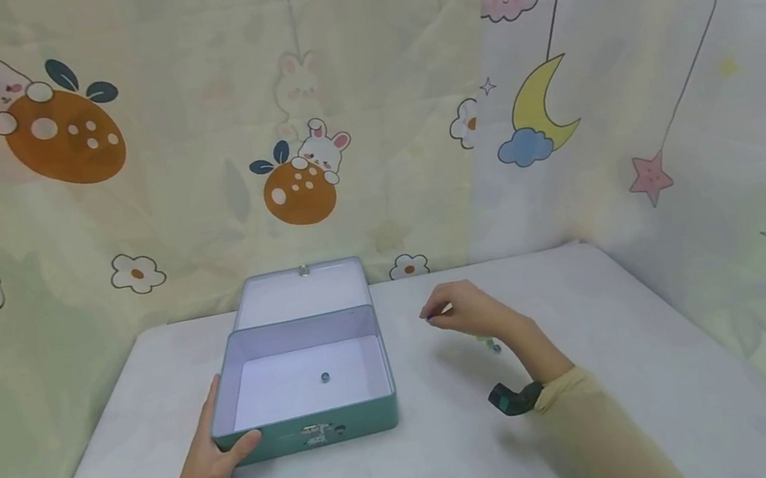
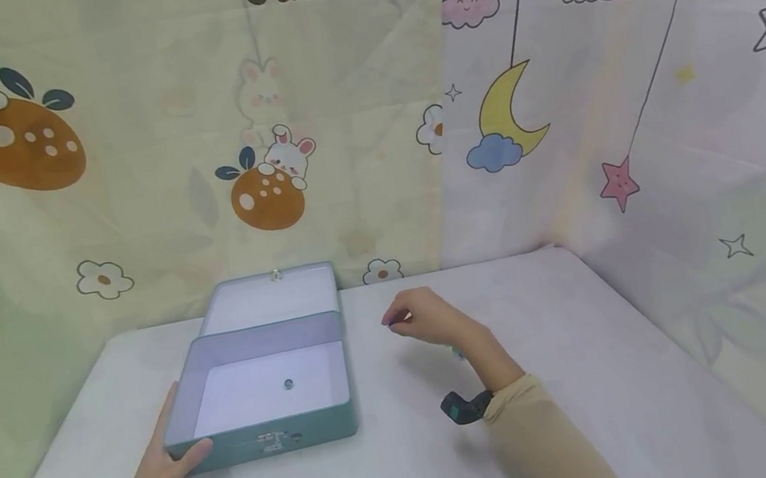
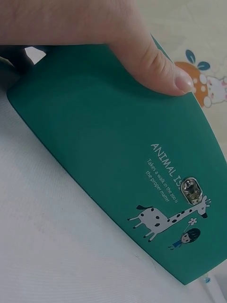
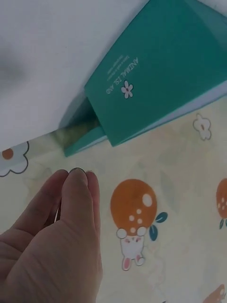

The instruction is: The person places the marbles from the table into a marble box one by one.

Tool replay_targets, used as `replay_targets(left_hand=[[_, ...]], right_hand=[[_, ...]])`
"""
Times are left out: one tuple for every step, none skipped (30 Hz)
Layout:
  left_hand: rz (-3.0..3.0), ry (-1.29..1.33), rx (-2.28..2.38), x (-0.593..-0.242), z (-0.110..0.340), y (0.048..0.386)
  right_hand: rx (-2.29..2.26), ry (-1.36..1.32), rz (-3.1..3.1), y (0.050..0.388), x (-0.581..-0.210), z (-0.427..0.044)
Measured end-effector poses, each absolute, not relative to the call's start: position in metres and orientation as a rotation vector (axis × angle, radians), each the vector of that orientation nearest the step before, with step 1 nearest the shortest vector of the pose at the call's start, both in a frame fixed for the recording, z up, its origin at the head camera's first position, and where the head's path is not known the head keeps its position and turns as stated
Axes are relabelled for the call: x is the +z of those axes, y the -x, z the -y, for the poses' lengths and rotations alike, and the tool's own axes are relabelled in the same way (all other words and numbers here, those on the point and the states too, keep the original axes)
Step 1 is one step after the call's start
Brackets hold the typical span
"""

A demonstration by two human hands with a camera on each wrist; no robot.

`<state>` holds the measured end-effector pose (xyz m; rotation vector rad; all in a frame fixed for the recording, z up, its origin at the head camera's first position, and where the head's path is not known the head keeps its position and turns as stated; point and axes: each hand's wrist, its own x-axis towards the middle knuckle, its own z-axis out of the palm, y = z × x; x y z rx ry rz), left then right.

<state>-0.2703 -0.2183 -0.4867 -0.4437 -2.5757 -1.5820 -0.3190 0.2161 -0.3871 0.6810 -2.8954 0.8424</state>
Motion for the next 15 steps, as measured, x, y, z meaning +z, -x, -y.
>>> replay_targets(left_hand=[[2.577, 0.443, -1.581, -0.487, 0.218, 0.27], [2.581, 0.44, -1.578, -0.486, 0.218, 0.27], [2.581, 0.44, -1.577, -0.487, 0.218, 0.27], [2.58, 0.441, -1.578, -0.487, 0.217, 0.27], [2.581, 0.44, -1.574, -0.487, 0.217, 0.27], [2.581, 0.44, -1.568, -0.487, 0.217, 0.27], [2.582, 0.439, -1.564, -0.488, 0.218, 0.271], [2.584, 0.437, -1.56, -0.488, 0.218, 0.271], [2.582, 0.439, -1.559, -0.488, 0.218, 0.271], [2.582, 0.439, -1.559, -0.488, 0.218, 0.271], [2.584, 0.437, -1.555, -0.488, 0.218, 0.271], [2.585, 0.437, -1.551, -0.488, 0.218, 0.271], [2.584, 0.439, -1.551, -0.488, 0.219, 0.271], [2.585, 0.439, -1.546, -0.488, 0.219, 0.27], [2.585, 0.44, -1.544, -0.487, 0.219, 0.271]], right_hand=[[0.836, -0.697, 2.902, 0.32, -0.386, -0.212], [0.828, -0.706, 2.91, 0.322, -0.384, -0.209], [0.82, -0.722, 2.915, 0.323, -0.382, -0.205], [0.81, -0.74, 2.915, 0.325, -0.381, -0.202], [0.8, -0.759, 2.918, 0.326, -0.379, -0.199], [0.788, -0.783, 2.92, 0.328, -0.377, -0.196], [0.77, -0.816, 2.921, 0.33, -0.376, -0.192], [0.752, -0.842, 2.926, 0.332, -0.374, -0.189], [0.737, -0.87, 2.932, 0.333, -0.372, -0.185], [0.717, -0.895, 2.939, 0.335, -0.371, -0.182], [0.702, -0.92, 2.95, 0.337, -0.368, -0.177], [0.687, -0.943, 2.961, 0.338, -0.366, -0.173], [0.676, -0.96, 2.976, 0.34, -0.363, -0.169], [0.663, -0.973, 2.991, 0.342, -0.361, -0.164], [0.659, -0.99, 3.003, 0.343, -0.358, -0.16]])
